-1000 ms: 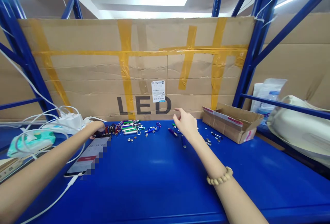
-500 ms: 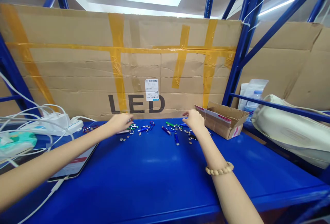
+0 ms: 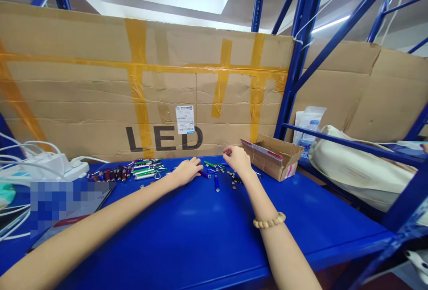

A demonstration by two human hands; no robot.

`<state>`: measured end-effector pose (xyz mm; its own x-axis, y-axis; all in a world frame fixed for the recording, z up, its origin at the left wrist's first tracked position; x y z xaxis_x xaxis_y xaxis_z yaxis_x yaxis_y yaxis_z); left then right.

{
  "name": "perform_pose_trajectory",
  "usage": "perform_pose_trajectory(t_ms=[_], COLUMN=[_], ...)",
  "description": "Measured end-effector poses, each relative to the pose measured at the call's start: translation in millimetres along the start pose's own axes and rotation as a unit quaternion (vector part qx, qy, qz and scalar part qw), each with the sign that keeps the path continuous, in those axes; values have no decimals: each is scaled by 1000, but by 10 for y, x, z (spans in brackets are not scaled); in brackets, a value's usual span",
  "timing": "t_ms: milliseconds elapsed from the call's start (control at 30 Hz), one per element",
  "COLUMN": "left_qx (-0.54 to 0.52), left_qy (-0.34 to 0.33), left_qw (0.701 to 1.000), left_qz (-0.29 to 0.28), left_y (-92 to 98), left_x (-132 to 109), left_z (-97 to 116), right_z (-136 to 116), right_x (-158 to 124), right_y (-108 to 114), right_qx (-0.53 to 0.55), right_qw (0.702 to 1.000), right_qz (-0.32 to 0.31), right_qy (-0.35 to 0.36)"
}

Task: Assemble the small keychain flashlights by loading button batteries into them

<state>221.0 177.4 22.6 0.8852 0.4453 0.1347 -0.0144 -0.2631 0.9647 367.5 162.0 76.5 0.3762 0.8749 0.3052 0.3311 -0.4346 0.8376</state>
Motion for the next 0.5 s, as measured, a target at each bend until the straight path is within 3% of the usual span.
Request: perform_pose_trajectory(t_ms=[200,367,500], left_qx=[-65,-159,-226], left_qy=[37,84,108], left_qw=[996,975,948], left_qz=[48,133,195], left_y=[102,309,469], left_x=[-268,-734,-1102], left_z=[-16,-94,-125], right_z=[-72,-147,-97], right_x=[-25,-101,-105], right_y=[-156,-388,-473], right_qx=[-21,-70,-106], right_qw=[999,993,990], right_qz=[-29,-81,-84], right_qy=[26,59,43])
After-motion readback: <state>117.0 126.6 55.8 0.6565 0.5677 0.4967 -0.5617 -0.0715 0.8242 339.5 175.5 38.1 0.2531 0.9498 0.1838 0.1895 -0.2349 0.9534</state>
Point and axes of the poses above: each hand's wrist, its own x-axis towards the middle knuckle, its own y-axis out of the back of the hand, z = x × y, the point moved 8 cm from there along x, towards the middle knuckle, and after that the axes turned 14 degrees about -y, right-handed, at the moved point
